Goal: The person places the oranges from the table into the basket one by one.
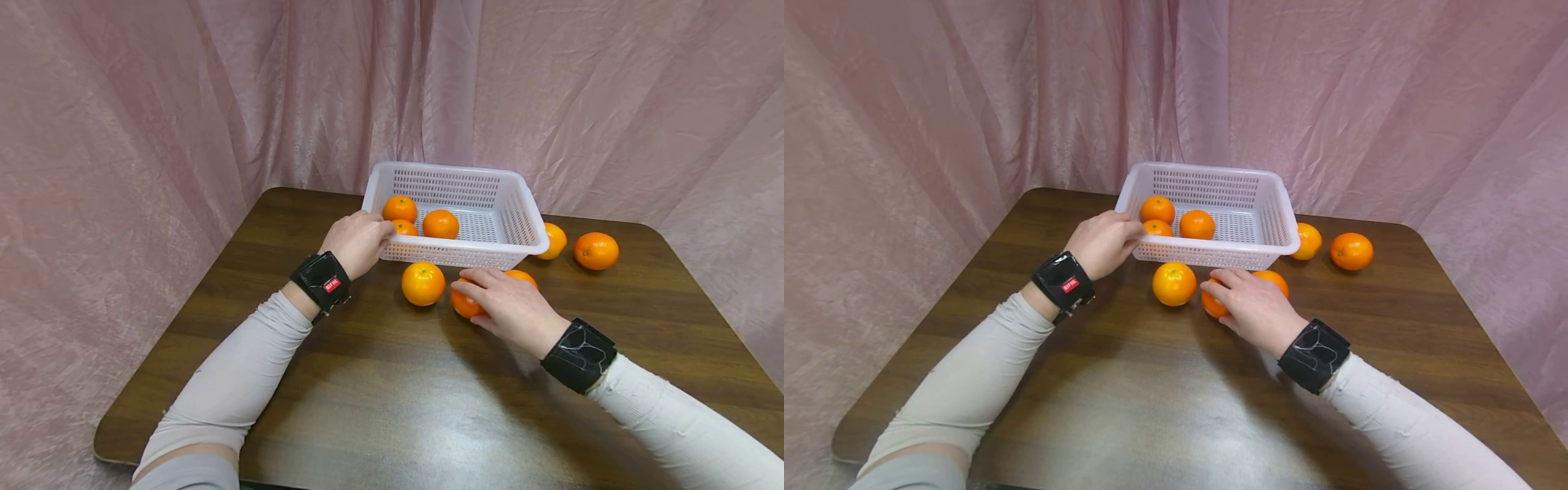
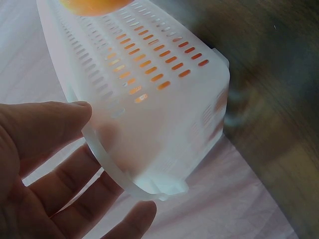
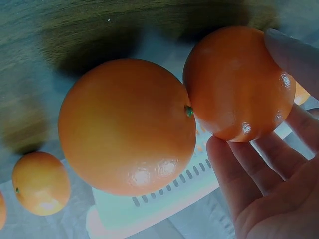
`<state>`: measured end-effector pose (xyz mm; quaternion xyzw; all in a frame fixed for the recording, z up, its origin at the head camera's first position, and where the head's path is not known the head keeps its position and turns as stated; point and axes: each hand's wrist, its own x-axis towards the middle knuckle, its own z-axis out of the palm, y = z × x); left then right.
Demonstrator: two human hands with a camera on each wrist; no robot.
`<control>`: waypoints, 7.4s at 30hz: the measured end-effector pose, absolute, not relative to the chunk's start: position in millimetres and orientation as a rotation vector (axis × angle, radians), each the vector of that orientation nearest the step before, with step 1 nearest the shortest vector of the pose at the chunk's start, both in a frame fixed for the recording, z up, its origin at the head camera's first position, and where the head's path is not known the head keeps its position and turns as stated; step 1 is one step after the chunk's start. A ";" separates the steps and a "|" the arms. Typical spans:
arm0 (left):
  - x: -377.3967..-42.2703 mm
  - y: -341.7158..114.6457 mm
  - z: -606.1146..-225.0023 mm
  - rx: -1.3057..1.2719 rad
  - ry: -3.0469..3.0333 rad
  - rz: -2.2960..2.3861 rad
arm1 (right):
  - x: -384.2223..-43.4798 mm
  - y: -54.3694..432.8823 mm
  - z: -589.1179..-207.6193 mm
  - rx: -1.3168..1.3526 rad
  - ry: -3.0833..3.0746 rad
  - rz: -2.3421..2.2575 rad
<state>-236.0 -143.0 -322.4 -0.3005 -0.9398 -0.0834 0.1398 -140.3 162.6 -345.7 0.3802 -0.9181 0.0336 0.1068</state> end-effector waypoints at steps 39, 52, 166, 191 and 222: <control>-236.7 -143.9 -323.4 -0.870 -2.716 -0.252 | -136.9 159.9 -312.1 1.110 -2.655 0.070; -237.3 -144.2 -324.2 -0.871 -2.706 -0.258 | -136.6 160.7 -292.7 1.115 -2.623 0.117; -237.6 -144.6 -323.1 -0.865 -2.733 -0.233 | -266.8 122.8 -279.5 0.801 -3.015 0.130; -238.7 -145.0 -323.3 -0.871 -2.719 -0.255 | -281.0 120.2 -289.5 0.741 -3.134 0.305; -238.8 -146.1 -324.0 -0.887 -2.703 -0.261 | -301.3 119.6 -296.5 0.811 -3.251 0.481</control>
